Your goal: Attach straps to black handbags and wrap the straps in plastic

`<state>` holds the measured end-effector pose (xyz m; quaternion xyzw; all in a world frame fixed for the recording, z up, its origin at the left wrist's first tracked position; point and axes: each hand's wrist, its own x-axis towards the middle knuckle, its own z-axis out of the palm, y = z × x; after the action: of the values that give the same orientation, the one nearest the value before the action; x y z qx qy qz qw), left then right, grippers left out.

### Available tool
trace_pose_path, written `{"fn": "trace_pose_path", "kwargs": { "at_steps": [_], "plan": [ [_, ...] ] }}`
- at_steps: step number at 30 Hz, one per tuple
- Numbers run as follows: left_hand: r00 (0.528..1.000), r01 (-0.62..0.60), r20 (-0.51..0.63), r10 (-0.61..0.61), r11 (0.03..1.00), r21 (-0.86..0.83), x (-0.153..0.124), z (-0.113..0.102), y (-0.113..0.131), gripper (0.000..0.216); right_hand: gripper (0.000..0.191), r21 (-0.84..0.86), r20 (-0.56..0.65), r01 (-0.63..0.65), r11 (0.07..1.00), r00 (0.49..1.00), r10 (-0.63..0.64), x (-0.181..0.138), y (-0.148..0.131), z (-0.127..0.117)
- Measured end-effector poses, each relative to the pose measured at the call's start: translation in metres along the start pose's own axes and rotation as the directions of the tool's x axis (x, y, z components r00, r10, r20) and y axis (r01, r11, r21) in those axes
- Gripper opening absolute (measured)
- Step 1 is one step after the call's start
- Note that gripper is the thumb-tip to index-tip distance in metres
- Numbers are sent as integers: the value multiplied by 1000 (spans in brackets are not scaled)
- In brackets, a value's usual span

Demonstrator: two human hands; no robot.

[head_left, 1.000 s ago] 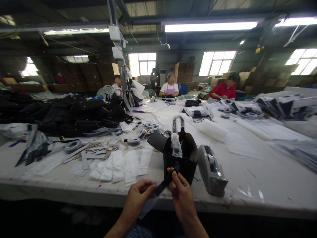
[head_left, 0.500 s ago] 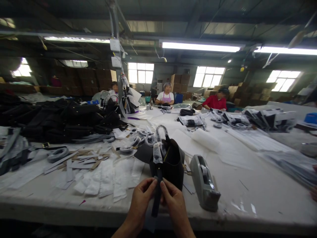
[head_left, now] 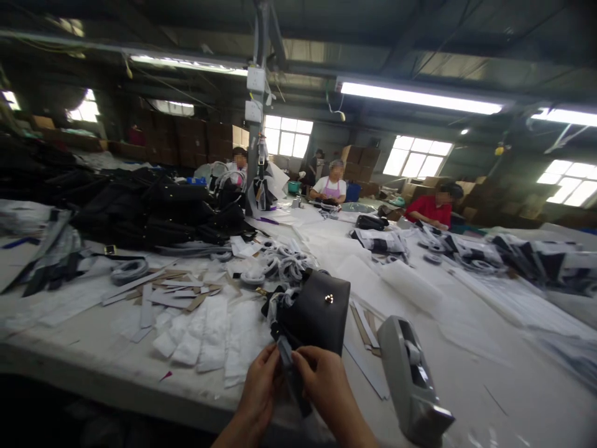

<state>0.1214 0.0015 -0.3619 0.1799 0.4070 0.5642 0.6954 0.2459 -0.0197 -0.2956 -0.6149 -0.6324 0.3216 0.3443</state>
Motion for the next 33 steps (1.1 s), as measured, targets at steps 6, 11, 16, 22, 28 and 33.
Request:
{"fn": "trace_pose_path", "kwargs": {
  "at_steps": [6, 11, 16, 22, 28, 33],
  "plan": [
    [993, 107, -41, -115, 982, -154, 16, -12, 0, 15, 26, -454, -5, 15, 891, 1000, -19, 17, -24, 21],
    [976, 189, -54, -210, 946, -263, 19, -18, 2, 10, 21, -634, -58, -4, 773, 997, -42, 24, -40, 27],
    [963, 267, 111, -245, 924, -275, 14, -16, 11, 30, 25, -729, -160, 55, 683, 955, -248, 58, -52, -8],
    [958, 258, 201, -206, 924, -281, 20, -13, 8, 40, 16, -623, 275, 464, 629, 884, -379, 111, -51, -20],
    [937, 164, 329, -116, 979, -124, 20, 8, 14, 34, 20, -558, 67, 384, 735, 904, -422, 81, -32, -50],
    [852, -216, 519, 61, 946, 243, 3, 60, 31, 28, 31, -310, -538, 112, 944, 798, -272, 9, 23, -75]
  ]
}}
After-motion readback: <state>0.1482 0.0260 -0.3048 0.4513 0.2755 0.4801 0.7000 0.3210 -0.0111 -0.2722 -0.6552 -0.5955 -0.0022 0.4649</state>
